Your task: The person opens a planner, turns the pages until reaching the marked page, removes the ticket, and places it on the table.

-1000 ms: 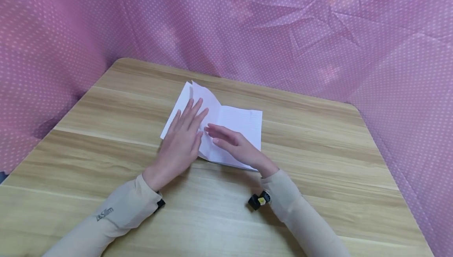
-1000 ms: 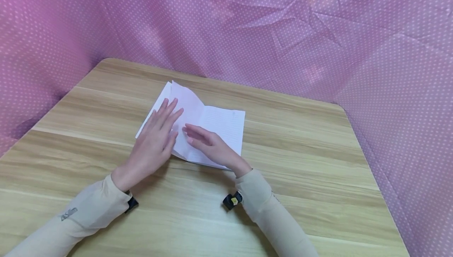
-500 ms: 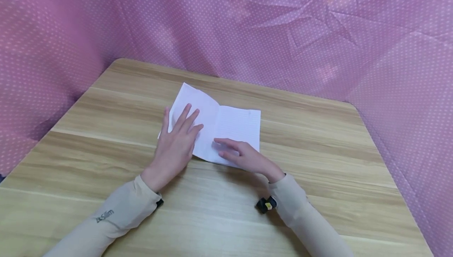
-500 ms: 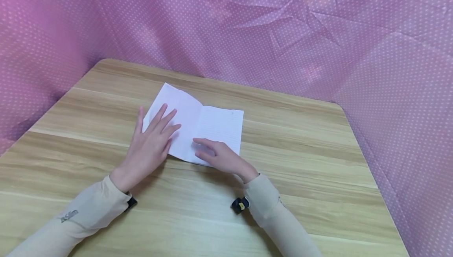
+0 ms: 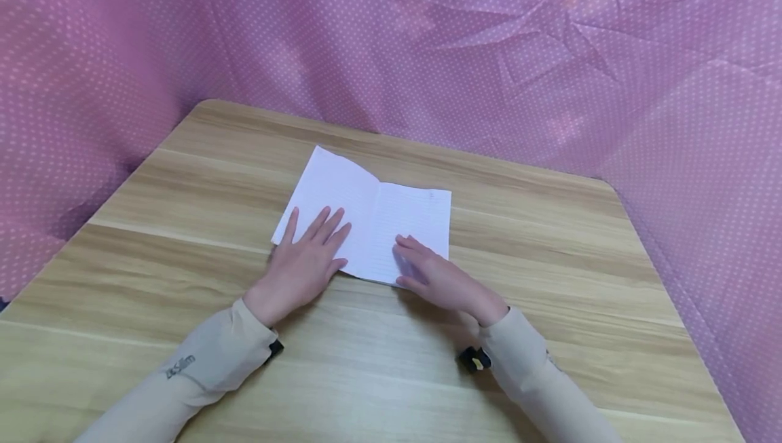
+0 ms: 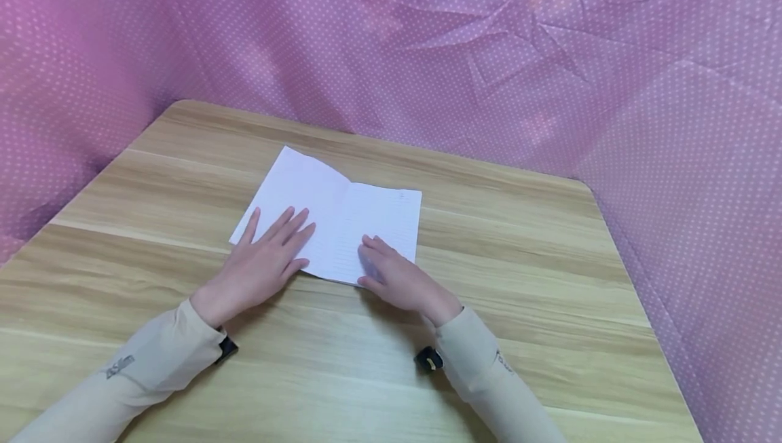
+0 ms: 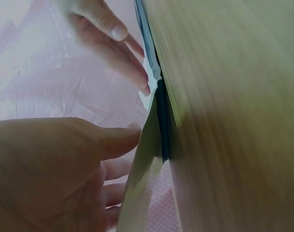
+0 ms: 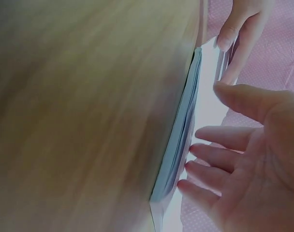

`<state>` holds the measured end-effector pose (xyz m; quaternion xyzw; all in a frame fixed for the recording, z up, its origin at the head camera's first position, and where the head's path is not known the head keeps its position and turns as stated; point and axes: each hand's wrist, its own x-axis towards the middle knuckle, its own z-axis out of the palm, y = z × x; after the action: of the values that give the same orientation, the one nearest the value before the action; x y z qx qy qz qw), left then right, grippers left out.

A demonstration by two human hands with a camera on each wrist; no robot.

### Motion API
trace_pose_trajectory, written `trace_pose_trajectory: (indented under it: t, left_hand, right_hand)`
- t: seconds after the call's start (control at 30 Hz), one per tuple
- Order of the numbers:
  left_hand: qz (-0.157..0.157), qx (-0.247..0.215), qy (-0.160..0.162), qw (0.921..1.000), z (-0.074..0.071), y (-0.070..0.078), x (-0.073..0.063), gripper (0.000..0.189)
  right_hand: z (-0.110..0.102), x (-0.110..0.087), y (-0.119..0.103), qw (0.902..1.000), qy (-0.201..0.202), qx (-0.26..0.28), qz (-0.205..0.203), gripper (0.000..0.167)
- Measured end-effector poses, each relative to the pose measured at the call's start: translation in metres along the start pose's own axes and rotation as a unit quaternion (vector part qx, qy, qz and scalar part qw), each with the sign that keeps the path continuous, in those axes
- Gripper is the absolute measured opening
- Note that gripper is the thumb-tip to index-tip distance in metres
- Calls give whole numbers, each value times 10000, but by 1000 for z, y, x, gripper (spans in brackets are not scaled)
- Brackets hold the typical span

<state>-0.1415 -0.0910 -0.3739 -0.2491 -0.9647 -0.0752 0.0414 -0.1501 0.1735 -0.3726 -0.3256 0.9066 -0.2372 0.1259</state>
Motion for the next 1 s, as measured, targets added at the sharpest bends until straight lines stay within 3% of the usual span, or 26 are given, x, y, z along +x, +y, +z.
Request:
trace_pose_trajectory:
  t: [0.23, 0.57, 1.0]
  left_hand:
    - [-45, -261, -367, 9990, 2, -1, -1, 57]
    - [2, -423, -438, 9981, 2, -2, -4, 56]
    - [11, -465, -519, 9976, 4, -4, -1, 56]
  right_hand:
    - [-1, -8, 5, 9982, -36, -480, 345, 68]
    - [-5, -10, 9, 9959, -208, -744, 480, 72]
    - [-26, 17, 35, 9955, -243, -589, 701, 67]
